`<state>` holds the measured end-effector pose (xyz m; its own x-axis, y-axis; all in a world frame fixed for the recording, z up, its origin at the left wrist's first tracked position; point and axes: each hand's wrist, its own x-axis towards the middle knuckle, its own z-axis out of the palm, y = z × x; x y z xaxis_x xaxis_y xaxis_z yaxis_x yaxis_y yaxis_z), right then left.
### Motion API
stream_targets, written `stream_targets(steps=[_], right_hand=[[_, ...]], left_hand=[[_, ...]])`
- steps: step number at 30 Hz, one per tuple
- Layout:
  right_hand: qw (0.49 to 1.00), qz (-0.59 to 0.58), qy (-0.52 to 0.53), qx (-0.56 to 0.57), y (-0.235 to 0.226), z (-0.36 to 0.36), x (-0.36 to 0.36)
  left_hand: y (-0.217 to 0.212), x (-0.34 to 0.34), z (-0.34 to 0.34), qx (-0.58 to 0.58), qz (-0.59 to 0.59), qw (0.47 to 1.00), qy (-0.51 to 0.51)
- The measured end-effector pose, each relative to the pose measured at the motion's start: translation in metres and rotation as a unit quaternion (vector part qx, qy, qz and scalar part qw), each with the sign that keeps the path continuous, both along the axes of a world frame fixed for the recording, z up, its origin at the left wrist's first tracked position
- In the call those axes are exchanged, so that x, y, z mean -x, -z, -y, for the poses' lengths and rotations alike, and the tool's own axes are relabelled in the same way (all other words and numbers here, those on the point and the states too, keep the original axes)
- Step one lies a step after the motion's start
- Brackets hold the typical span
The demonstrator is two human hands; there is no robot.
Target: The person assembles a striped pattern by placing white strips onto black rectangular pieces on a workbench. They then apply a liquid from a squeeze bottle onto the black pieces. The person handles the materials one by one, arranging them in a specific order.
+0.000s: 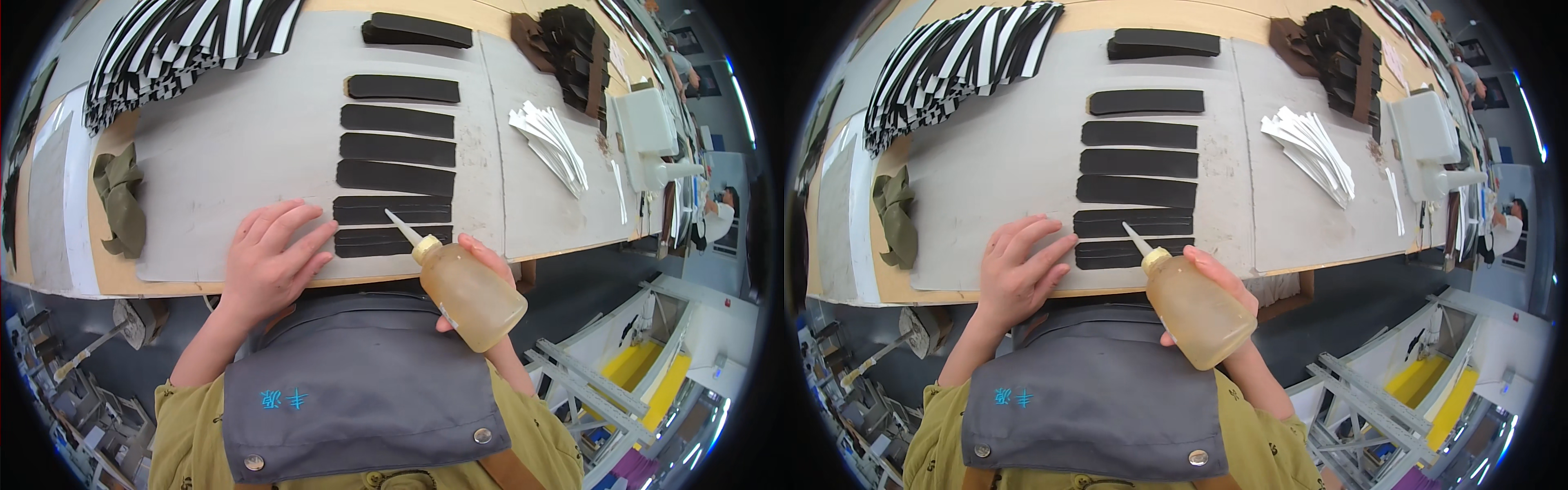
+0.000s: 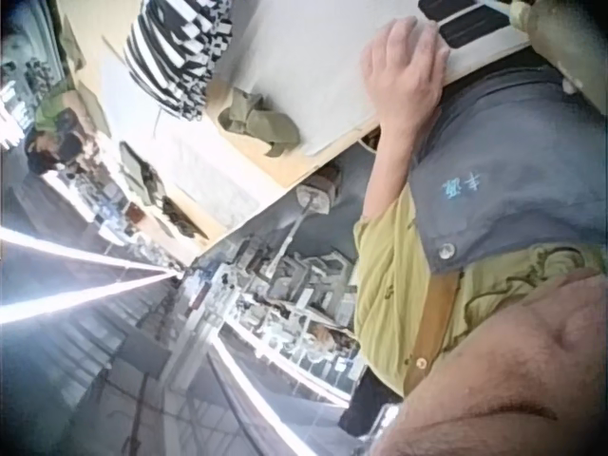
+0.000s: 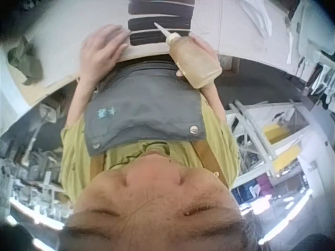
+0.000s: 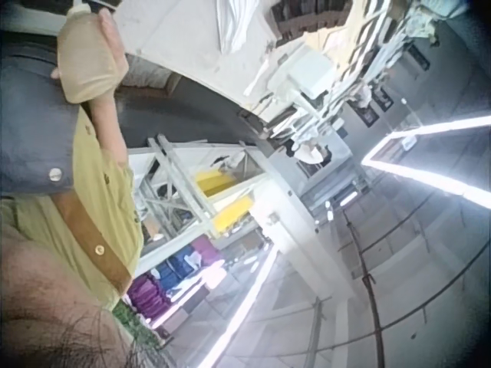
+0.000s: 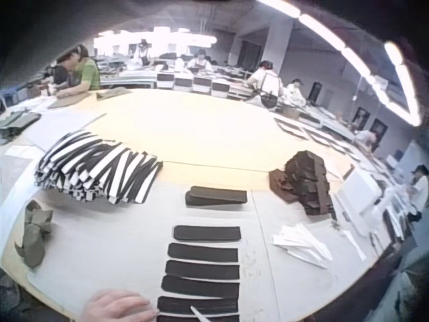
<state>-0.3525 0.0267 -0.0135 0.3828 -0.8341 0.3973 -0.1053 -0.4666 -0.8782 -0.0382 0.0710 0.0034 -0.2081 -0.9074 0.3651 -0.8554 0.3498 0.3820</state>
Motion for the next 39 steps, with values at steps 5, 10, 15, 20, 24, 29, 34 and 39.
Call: stream_targets(steps=[5,10,15,20,24,29,34,39], right_hand=[[0.995,0.003,-0.101,-0.017,-0.002,0.008,-0.021],[0.989,0.028,-0.146,-0.015,-0.001,0.016,-0.039],[0.987,0.084,-0.084,-0.104,-0.005,0.02,-0.025],[0.878,0.374,0.081,-0.286,-0.008,0.026,-0.007],[0.87,0.381,0.148,-0.276,0.001,0.03,0.021],[0.915,0.252,0.201,-0.242,0.002,0.021,0.029],[0.953,0.114,0.236,-0.151,0.001,0.02,0.018],[0.97,0.041,0.228,-0.078,0.007,0.016,0.024]], left_hand=[[0.002,0.0,-0.003,-0.008,0.0,1.0,-0.009],[0.002,-0.002,-0.003,-0.013,-0.004,1.0,-0.008],[0.001,-0.005,-0.002,-0.028,-0.035,0.999,0.0],[-0.004,-0.011,0.018,-0.051,-0.021,0.998,-0.023],[-0.004,-0.007,0.036,-0.088,0.043,0.995,-0.035],[-0.002,-0.006,0.034,-0.088,0.071,0.993,-0.025],[-0.002,-0.006,0.035,-0.063,0.058,0.996,-0.021],[0.001,-0.009,0.035,-0.047,0.043,0.998,-0.013]])
